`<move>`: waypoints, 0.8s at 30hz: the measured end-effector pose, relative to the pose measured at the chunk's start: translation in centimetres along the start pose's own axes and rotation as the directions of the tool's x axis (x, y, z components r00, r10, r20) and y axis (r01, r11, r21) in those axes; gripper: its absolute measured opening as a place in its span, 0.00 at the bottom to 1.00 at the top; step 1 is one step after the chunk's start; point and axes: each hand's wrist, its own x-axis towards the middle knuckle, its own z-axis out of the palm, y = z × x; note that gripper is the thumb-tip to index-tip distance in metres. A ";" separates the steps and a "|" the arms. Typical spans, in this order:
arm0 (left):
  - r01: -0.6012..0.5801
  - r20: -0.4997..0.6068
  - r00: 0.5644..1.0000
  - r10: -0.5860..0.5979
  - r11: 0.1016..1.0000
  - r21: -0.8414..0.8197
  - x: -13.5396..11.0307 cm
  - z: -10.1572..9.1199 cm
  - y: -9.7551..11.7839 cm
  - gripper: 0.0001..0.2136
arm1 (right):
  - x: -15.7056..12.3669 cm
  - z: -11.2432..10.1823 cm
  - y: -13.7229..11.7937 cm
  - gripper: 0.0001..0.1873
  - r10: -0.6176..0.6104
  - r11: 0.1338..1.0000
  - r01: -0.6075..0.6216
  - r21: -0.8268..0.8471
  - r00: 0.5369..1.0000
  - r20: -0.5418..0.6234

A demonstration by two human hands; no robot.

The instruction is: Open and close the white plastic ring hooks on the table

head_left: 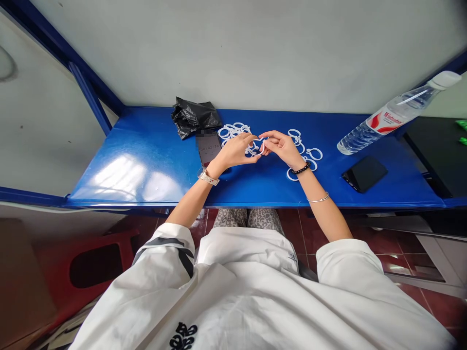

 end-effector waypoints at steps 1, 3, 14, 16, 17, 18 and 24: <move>0.002 -0.002 1.000 -0.002 1.000 -0.008 0.0 -0.1 0.0 0.20 | 0.0 0.0 -0.1 0.28 -0.001 1.000 0.001 0.008 1.000 0.002; 0.001 0.001 1.000 -0.001 1.000 -0.015 0.0 -0.1 0.0 0.20 | 0.0 0.0 -0.1 0.28 -0.006 1.000 0.006 0.012 1.000 0.001; -0.038 0.008 0.999 0.038 0.997 -0.065 0.2 0.5 0.0 0.15 | 0.0 0.4 -0.2 0.30 0.010 0.991 -0.014 -0.130 0.999 -0.032; -0.054 0.008 0.998 0.055 0.992 -0.114 0.2 0.6 0.1 0.13 | -0.1 0.5 -0.3 0.31 0.009 0.990 -0.014 -0.137 0.999 -0.039; -0.057 0.010 0.998 0.059 0.989 -0.140 0.2 0.5 0.1 0.12 | -0.1 0.6 -0.3 0.32 0.006 0.990 -0.012 -0.143 0.999 -0.043; -0.057 0.012 0.998 0.060 0.984 -0.167 0.3 0.5 0.1 0.12 | -0.1 0.5 -0.4 0.32 0.001 0.989 -0.009 -0.151 0.999 -0.048; -0.032 0.029 0.999 0.043 0.952 -0.305 0.3 0.4 0.3 0.19 | -0.3 0.3 -0.7 0.31 -0.034 0.979 0.017 -0.203 0.996 -0.080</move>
